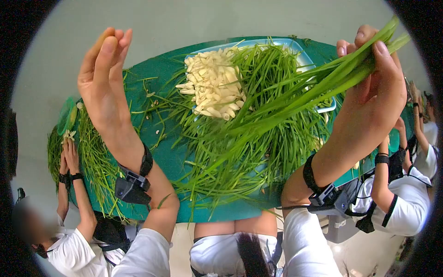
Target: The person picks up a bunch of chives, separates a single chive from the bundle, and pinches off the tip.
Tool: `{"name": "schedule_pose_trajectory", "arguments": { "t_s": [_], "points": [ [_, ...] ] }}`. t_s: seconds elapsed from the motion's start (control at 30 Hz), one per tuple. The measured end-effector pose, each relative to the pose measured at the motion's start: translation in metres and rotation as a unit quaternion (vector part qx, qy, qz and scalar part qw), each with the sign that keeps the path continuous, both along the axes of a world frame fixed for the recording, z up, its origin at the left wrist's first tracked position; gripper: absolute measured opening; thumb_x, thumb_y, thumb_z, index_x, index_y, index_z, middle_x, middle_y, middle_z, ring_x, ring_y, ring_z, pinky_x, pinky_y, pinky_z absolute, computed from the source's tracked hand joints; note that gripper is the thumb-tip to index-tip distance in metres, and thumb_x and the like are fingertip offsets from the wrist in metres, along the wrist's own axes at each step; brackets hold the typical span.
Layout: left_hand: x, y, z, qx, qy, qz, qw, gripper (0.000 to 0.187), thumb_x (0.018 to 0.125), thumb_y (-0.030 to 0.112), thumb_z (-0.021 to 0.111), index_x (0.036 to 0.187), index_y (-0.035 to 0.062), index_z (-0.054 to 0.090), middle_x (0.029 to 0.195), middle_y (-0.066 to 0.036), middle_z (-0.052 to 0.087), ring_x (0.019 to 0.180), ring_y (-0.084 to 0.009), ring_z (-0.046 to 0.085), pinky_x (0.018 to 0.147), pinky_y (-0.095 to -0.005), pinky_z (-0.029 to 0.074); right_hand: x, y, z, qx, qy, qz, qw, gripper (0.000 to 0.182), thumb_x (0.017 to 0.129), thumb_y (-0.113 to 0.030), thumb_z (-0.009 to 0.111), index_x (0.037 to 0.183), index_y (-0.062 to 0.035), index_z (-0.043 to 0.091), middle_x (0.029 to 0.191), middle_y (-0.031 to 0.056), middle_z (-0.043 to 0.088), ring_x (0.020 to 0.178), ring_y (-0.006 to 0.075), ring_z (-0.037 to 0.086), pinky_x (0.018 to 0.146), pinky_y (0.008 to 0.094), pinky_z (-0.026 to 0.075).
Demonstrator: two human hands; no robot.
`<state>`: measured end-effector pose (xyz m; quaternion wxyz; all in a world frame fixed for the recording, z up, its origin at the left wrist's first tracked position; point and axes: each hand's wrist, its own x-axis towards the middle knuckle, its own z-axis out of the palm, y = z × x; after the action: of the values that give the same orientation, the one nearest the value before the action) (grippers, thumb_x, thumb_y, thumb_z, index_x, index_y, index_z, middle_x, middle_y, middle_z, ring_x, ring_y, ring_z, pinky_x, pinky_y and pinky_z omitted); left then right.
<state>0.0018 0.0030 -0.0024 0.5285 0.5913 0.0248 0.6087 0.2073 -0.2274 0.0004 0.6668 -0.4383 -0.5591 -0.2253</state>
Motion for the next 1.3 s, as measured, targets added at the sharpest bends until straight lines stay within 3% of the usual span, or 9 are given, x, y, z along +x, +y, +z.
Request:
{"name": "schedule_pose_trajectory", "arguments": {
  "t_s": [0.07,0.2,0.5,0.57,0.7,0.9,1.07,1.17,1.3],
  "points": [
    [0.002,0.001,0.000,0.020,-0.004,0.006,1.000,0.022,0.081,0.005,0.059,0.100,-0.0054,0.059,0.092,-0.014,0.062,0.089,-0.0206,0.060,0.093,-0.0381,0.042,-0.004,-0.003,0.004,-0.001,0.086,0.065,0.994,0.019,0.089,-0.005,0.041,0.105,0.0019,0.050,0.102,0.0223,0.049,0.081,0.0243,0.052,0.077,0.0378,0.047],
    [0.001,0.001,0.001,0.022,-0.004,0.007,1.000,0.023,0.081,0.006,0.059,0.101,-0.0056,0.059,0.092,-0.014,0.063,0.088,-0.0206,0.061,0.091,-0.0358,0.043,0.002,-0.003,0.002,0.008,0.026,0.099,0.995,0.019,0.087,-0.001,0.043,0.105,0.0026,0.049,0.102,0.0223,0.050,0.082,0.0241,0.052,0.076,0.0385,0.047],
    [-0.001,0.003,-0.001,0.029,0.008,0.027,0.999,0.020,0.079,0.006,0.062,0.097,-0.0046,0.061,0.088,-0.014,0.064,0.085,-0.0190,0.061,0.088,-0.0306,0.045,0.002,-0.005,0.005,-0.018,-0.060,0.006,0.998,0.024,0.084,0.005,0.045,0.107,-0.0002,0.048,0.101,0.0233,0.050,0.083,0.0244,0.052,0.076,0.0394,0.047],
    [-0.002,0.002,-0.001,0.035,0.028,0.044,0.998,0.019,0.078,0.005,0.063,0.095,-0.0043,0.062,0.087,-0.014,0.064,0.085,-0.0186,0.061,0.086,-0.0291,0.045,0.005,-0.007,0.004,0.009,0.037,0.158,0.987,0.024,0.083,0.007,0.046,0.106,0.0000,0.048,0.101,0.0230,0.050,0.084,0.0246,0.052,0.076,0.0397,0.048],
    [-0.002,-0.005,0.001,-0.005,0.031,0.067,0.997,0.018,0.077,0.004,0.063,0.094,-0.0040,0.062,0.087,-0.013,0.064,0.085,-0.0193,0.061,0.085,-0.0300,0.045,0.002,-0.004,0.001,-0.026,-0.053,0.001,0.998,0.020,0.085,0.004,0.044,0.105,0.0009,0.048,0.102,0.0231,0.050,0.083,0.0254,0.053,0.076,0.0392,0.048],
    [-0.001,0.000,-0.001,0.005,0.021,0.063,0.998,0.018,0.077,0.003,0.064,0.093,-0.0041,0.063,0.089,-0.015,0.064,0.088,-0.0213,0.060,0.085,-0.0321,0.045,0.002,-0.005,0.006,0.013,0.096,0.185,0.978,0.020,0.085,0.004,0.043,0.105,0.0020,0.048,0.102,0.0232,0.051,0.083,0.0259,0.055,0.077,0.0376,0.049],
    [-0.002,0.005,-0.004,0.049,0.001,0.022,0.999,0.017,0.075,0.000,0.064,0.092,-0.0024,0.063,0.092,-0.014,0.063,0.093,-0.0228,0.059,0.091,-0.0347,0.042,-0.005,-0.003,0.002,-0.025,-0.033,-0.021,0.999,0.020,0.085,0.004,0.044,0.104,0.0011,0.048,0.102,0.0229,0.051,0.083,0.0260,0.055,0.078,0.0380,0.049],
    [-0.001,0.003,-0.002,0.054,-0.004,0.015,0.998,0.018,0.075,-0.001,0.064,0.092,-0.0018,0.063,0.092,-0.014,0.063,0.094,-0.0232,0.059,0.093,-0.0347,0.041,0.002,-0.004,0.004,-0.018,-0.047,0.074,0.996,0.025,0.082,0.008,0.047,0.105,0.0006,0.049,0.102,0.0227,0.051,0.084,0.0254,0.056,0.077,0.0364,0.051],
    [0.001,0.001,-0.004,0.041,0.010,0.032,0.999,0.019,0.075,0.000,0.064,0.093,-0.0018,0.063,0.092,-0.014,0.063,0.091,-0.0217,0.060,0.091,-0.0323,0.043,-0.001,-0.003,0.003,-0.034,-0.036,0.001,0.999,0.028,0.079,0.011,0.049,0.105,-0.0002,0.049,0.101,0.0221,0.053,0.084,0.0246,0.057,0.075,0.0348,0.052]
  ]
}}
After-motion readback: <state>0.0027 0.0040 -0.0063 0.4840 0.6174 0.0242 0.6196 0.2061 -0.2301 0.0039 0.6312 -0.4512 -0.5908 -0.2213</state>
